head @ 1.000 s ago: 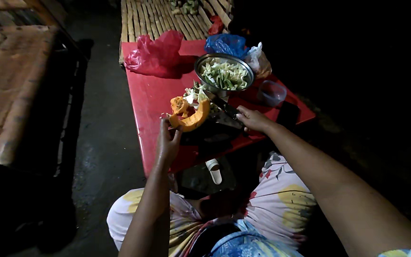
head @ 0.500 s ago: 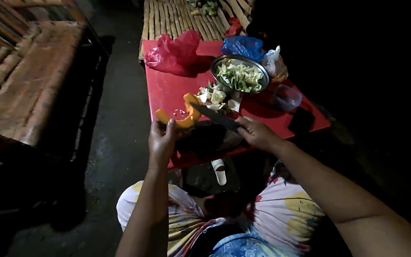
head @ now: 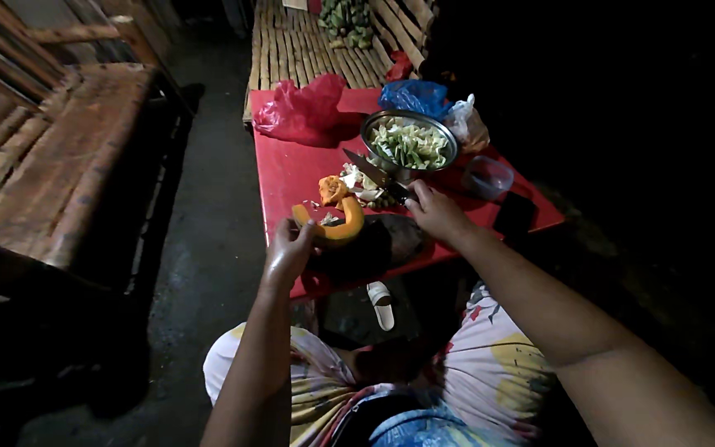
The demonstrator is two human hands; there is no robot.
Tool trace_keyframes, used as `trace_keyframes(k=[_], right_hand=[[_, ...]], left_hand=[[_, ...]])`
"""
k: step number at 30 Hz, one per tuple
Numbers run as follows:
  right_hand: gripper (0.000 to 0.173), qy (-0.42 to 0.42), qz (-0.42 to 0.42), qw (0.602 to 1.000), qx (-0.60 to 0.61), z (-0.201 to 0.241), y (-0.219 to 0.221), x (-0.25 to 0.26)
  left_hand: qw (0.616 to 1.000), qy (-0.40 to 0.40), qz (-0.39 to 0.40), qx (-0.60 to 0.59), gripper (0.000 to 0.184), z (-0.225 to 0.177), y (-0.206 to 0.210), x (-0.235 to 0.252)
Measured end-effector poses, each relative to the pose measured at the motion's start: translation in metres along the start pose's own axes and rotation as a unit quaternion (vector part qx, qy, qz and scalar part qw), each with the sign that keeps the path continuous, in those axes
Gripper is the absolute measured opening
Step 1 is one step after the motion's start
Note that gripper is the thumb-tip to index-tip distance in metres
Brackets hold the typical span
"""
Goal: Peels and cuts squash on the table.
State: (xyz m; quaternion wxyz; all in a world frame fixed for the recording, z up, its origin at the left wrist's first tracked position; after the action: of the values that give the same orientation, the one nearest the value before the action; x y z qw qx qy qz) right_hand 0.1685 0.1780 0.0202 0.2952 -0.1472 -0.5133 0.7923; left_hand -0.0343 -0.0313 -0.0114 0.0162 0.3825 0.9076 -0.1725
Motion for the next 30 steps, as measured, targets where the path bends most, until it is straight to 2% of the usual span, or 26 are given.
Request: trace_keyframes(k=[4, 8, 12, 18, 22, 26, 30], right_hand=[[0.051, 0.039, 0.043, 0.998, 0.027, 0.006, 0.004, 0.005], [0.060, 0.036, 0.054, 0.998, 0.000, 0.011, 0.007, 0.009], [0.071, 0.020, 0.047, 0.995, -0.080, 0.011, 0.015, 0.007], [0.080, 0.007, 0.016, 0.995, -0.101, 0.006, 0.024, 0.005], [0.076, 0.005, 0.022, 0.996, -0.091, 0.006, 0.023, 0.005], [0.074, 0.025, 0.032, 0.998, -0.042, 0.002, 0.017, 0.008], [0.054, 0.005, -0.009, 0.996, 0.092, -0.017, 0.010, 0.023]], left_hand=[[0.994, -0.031, 0.010, 0.105, 0.050, -0.006, 0.001, -0.004], [0.957, -0.054, -0.004, 0.285, 0.058, -0.018, -0.005, -0.008], [0.942, 0.030, -0.055, 0.331, 0.054, -0.005, -0.008, -0.008], [0.914, 0.201, -0.094, 0.339, 0.039, -0.003, 0.003, -0.016], [0.900, 0.272, -0.081, 0.331, 0.031, -0.006, 0.017, -0.021], [0.902, 0.280, -0.068, 0.322, 0.027, -0.010, 0.018, -0.013], [0.911, 0.252, -0.040, 0.324, 0.026, -0.029, 0.018, 0.013]])
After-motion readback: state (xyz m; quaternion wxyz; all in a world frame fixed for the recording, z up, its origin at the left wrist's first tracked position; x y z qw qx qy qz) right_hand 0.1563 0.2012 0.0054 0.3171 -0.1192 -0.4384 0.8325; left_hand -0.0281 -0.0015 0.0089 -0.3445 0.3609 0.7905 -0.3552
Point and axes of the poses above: each hand's wrist, its own x-axis towards the middle knuckle, its own y-axis out of the palm, z = x × y, the point moved 1 cm from there along x, towards the middle knuckle, and after that the axes turned 4 degrees about -y, right-handed, at the moved point
